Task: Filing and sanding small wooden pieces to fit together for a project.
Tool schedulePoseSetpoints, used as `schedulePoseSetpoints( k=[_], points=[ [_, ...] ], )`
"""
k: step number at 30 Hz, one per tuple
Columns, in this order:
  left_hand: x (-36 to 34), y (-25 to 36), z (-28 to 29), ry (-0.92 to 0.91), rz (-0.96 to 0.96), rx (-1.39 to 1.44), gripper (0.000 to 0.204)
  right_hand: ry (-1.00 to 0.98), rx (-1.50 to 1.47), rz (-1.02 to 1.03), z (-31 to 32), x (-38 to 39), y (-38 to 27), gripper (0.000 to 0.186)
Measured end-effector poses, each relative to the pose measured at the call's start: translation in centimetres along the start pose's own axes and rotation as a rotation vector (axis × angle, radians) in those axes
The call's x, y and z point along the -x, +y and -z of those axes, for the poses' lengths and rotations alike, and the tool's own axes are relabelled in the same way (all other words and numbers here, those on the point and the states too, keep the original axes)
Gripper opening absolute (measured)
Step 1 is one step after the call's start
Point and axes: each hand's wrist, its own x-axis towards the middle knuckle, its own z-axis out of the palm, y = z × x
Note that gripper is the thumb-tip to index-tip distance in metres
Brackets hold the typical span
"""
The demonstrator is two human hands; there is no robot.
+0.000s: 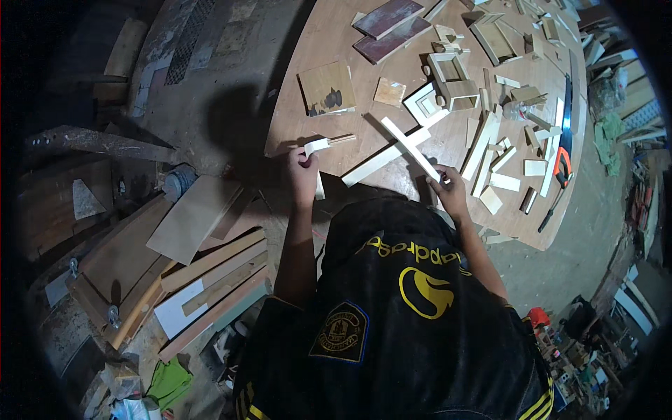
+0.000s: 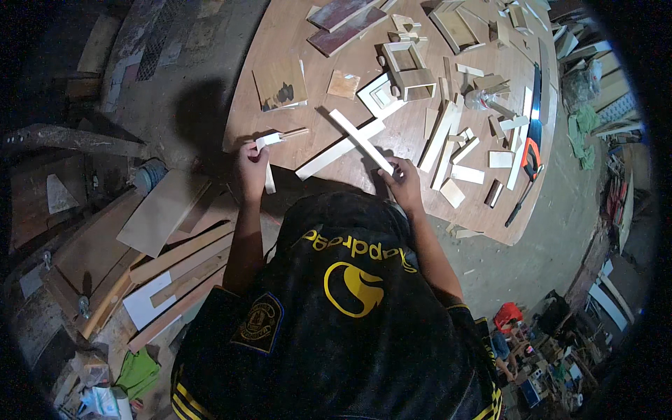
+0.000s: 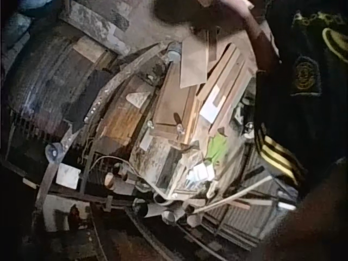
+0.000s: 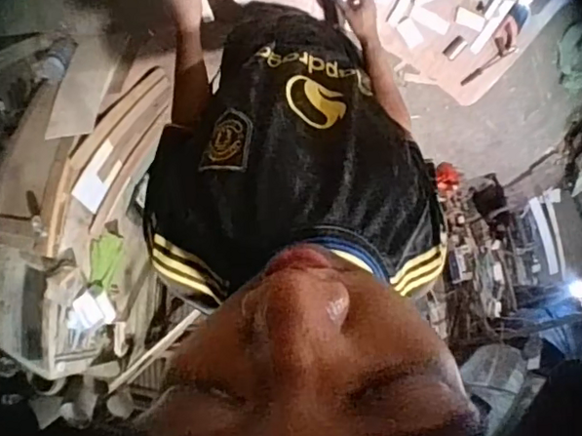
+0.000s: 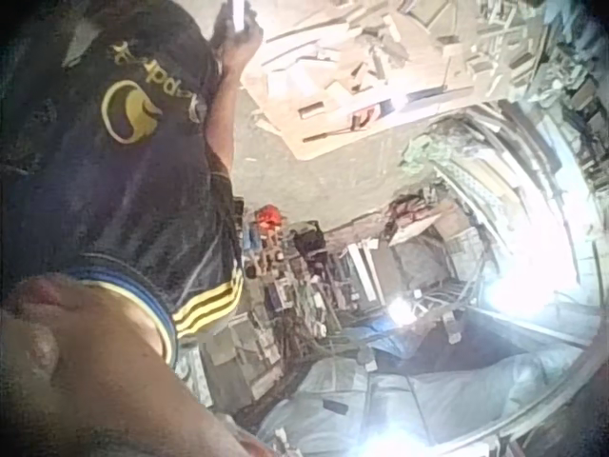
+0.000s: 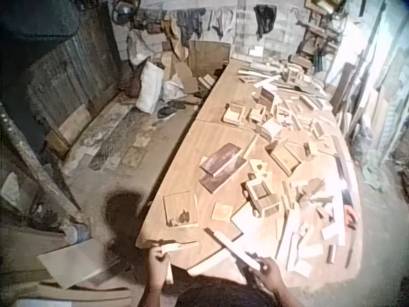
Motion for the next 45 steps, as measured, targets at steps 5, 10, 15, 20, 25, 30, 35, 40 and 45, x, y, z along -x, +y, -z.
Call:
schedulePoseSetpoints(
  k=[5, 10, 15, 20, 25, 30, 35, 40, 45],
  points=[
    [0.3, -0.4, -0.5, 0.042, -0.015, -0.034, 0.032, 0.041, -0.035, 0.009, 0.3, -0.5, -0.4, 0.036],
    [0.2, -0.6, -0.9, 0.077, -0.088, -0.076, 0.032, 0.049, -0.081, -0.010, 0.5, -0.1, -0.3, 0.035],
    [0.0, -0.8, -1.1, 0.100, -0.122, -0.058, 0.032, 0.059, -0.071, -0.002, 0.6, 0.4, 0.0, 0.036],
    [0.1, -0.3, -0.8, 0.083, -0.102, -0.007, 0.030, 0.055, -0.077, 0.048, 0.7, 0.5, -0.5, 0.035],
    [0.3, 0.2, -0.4, 0.100, -0.157, -0.046, 0.029, -0.035, 0.117, 0.126, 1.1, 0.3, -3.1, 0.034],
    [0.8, 0.2, 0.2, 0.119, -0.141, -0.022, 0.027, -0.053, 0.106, 0.153, 0.3, -0.2, -4.3, 0.033],
    [1.5, -0.1, 1.6, 0.133, -0.133, 0.085, 0.027, -0.028, 0.061, 0.136, -0.1, -0.2, -3.6, 0.033],
    [0.8, -0.2, 1.7, 0.097, 0.040, 0.199, 0.026, -0.044, 0.016, 0.023, 0.0, -0.2, -2.8, 0.034],
    [-1.0, -0.2, 0.5, 0.208, 0.046, 0.178, 0.026, -0.024, 0.030, 0.093, 0.2, -0.3, -2.5, 0.035]
  ],
)
